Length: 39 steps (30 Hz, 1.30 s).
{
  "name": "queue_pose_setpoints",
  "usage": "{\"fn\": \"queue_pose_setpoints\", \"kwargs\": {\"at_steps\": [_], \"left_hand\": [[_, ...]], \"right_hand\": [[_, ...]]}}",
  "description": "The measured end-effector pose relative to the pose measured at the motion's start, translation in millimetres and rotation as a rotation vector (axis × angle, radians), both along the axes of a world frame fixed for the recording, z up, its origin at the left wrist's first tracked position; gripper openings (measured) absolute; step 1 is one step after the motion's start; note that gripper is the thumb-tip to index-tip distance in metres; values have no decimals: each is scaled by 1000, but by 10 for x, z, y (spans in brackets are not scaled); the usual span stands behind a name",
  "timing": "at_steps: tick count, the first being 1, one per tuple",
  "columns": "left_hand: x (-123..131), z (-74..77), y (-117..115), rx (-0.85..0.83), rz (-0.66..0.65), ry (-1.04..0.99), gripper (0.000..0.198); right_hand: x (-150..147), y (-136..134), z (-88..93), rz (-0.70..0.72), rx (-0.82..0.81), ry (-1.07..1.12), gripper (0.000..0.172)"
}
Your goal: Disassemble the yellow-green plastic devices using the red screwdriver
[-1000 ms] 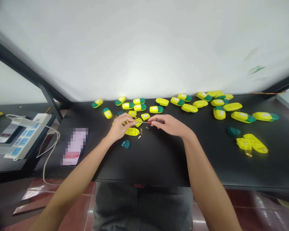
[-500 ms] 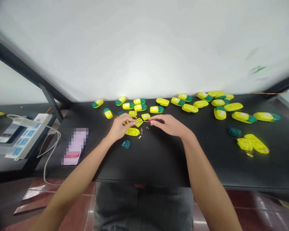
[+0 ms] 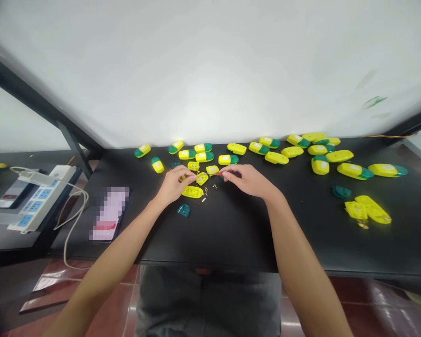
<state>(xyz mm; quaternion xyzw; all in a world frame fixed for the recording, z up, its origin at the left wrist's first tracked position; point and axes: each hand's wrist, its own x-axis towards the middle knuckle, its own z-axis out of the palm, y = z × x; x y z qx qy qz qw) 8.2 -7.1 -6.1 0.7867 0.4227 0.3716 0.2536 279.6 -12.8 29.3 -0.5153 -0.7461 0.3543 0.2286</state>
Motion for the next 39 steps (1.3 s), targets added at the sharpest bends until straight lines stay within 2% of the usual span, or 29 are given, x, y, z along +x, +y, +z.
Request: {"fn": "queue_pose_setpoints", "kwargs": {"at_steps": [5, 8, 10, 14, 17, 20, 24, 27, 29, 34, 39], "left_hand": [[3, 93, -33, -27, 80, 140, 23], [23, 127, -57, -35, 86, 190, 18], [35, 134, -72, -36, 36, 230, 16], [45, 128, -103, -43, -137, 358, 20], [54, 125, -118, -42, -163, 406, 27], [46, 129, -97, -19, -32, 378, 25], [-82, 136, 20, 48, 281, 167, 8], [-235, 128, 130, 84, 459, 8, 17], [-309, 108, 184, 66, 504, -17, 20], [-353, 58, 226, -55, 291, 180, 30], [-417, 147, 209, -50, 174, 233, 31]], "right_hand": [[33, 10, 21, -57, 22, -40, 50], [40, 15, 4, -68, -11, -18, 43], [45, 21, -10, -81, -43, 20, 37], [51, 30, -19, -110, -73, 42, 36], [45, 27, -13, -103, -72, 23, 37], [38, 23, -14, -70, -98, 29, 37], [40, 29, -35, -77, -120, 88, 38], [47, 32, -49, -81, -122, 85, 39], [50, 28, -52, -86, -103, 90, 41], [57, 34, -71, -68, -114, 114, 40], [70, 56, -91, -61, -117, 89, 39]]}}
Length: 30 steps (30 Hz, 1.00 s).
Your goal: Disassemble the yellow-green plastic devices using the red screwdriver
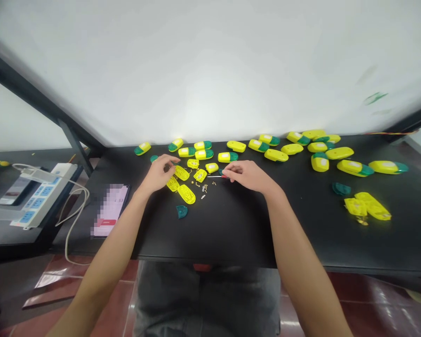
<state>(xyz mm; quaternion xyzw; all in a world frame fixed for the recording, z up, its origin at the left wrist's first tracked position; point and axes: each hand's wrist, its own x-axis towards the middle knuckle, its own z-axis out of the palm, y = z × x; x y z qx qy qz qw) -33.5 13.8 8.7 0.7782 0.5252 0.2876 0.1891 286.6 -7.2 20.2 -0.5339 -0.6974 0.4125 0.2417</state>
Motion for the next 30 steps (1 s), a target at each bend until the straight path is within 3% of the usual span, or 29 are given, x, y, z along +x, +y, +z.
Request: {"fn": "queue_pose_setpoints", "kwargs": {"at_steps": [5, 10, 20, 30], "left_hand": [[-51, 97, -36, -64, -66, 87, 21], [-23, 78, -49, -85, -41, 165, 20], [-47, 84, -47, -129, -4, 172, 21], [-86, 118, -51, -204, -31, 126, 26]], "right_hand": [[-7, -19, 32, -25, 15, 10, 44], [-30, -22, 42, -18, 22, -5, 40], [-28, -24, 34, -57, 119, -60, 58], [-18, -12, 16, -76, 129, -86, 52]]}}
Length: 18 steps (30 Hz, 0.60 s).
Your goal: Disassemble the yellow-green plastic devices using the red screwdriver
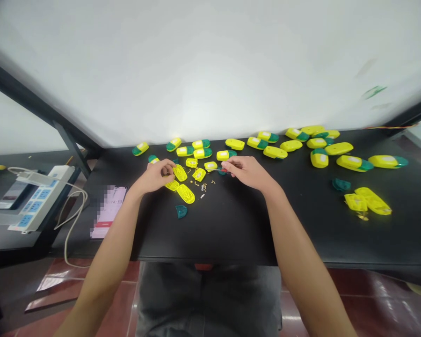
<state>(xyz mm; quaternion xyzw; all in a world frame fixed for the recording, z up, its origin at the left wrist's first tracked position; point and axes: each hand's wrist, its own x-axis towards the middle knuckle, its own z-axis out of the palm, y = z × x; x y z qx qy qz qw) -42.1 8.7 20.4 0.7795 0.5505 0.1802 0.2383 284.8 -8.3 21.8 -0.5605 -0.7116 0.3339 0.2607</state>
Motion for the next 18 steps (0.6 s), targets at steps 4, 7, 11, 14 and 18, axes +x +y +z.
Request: {"fn": "queue_pose_setpoints", "kwargs": {"at_steps": [4, 7, 11, 14, 18], "left_hand": [[-13, 0, -8, -18, -28, 7, 33], [-13, -9, -5, -40, -22, 16, 33], [-11, -34, -2, -72, -57, -66, 31], [-14, -40, -2, -74, -62, -140, 27], [-17, -15, 5, -53, -41, -244, 18]], "right_hand": [[5, 0, -9, 12, 3, 10, 51], [7, 1, -11, 11, 8, 4, 54], [-7, -2, -8, 11, 11, -10, 55], [-18, -4, -7, 14, 12, -20, 54], [-22, -11, 2, 12, -5, -14, 53]]}}
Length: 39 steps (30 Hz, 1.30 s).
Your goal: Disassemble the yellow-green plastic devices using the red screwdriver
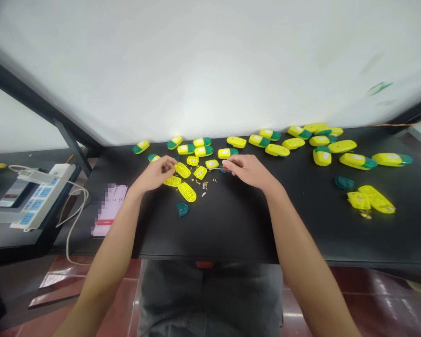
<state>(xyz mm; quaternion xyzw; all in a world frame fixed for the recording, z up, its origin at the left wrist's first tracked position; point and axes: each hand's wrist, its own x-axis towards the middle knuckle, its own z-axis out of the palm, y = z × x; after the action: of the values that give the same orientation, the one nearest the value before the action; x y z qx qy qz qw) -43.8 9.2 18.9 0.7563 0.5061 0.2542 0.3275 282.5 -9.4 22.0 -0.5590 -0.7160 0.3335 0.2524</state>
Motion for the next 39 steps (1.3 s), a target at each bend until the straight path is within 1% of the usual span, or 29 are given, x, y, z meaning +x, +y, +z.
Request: {"fn": "queue_pose_setpoints", "kwargs": {"at_steps": [5, 9, 11, 14, 16, 20, 24, 28, 30, 34, 39], "left_hand": [[107, -10, -30, -30, -23, -182, 14], [290, -66, -106, -122, -103, -273, 18], [371, -77, -151, -134, -134, -281, 20], [453, -54, -213, -136, -166, -283, 19], [489, -25, -244, -144, -183, -298, 17], [536, 12, -280, -151, -185, -313, 13], [564, 9, -295, -147, -139, -317, 11], [585, -2, -306, -153, -133, -335, 11], [594, -9, -309, -149, -136, -345, 11], [601, -15, -309, -103, -145, -353, 12], [600, -9, -313, 7, -169, -352, 10]], "right_hand": [[-51, -17, 16, 2, -26, 83, 53], [-187, -40, 14, -5, -34, 114, 56], [-283, -64, 5, 43, -53, 163, 57], [-425, -110, -20, 177, -103, 244, 47], [-497, -136, -43, 219, -123, 273, 43], [-562, -159, -77, 209, -109, 290, 39], [-554, -158, -75, 179, -89, 312, 36], [-531, -154, -70, 162, -73, 328, 33], [-527, -154, -74, 158, -72, 342, 35], [-538, -151, -82, 148, -60, 375, 46], [-550, -144, -89, 133, -28, 400, 50]]}}
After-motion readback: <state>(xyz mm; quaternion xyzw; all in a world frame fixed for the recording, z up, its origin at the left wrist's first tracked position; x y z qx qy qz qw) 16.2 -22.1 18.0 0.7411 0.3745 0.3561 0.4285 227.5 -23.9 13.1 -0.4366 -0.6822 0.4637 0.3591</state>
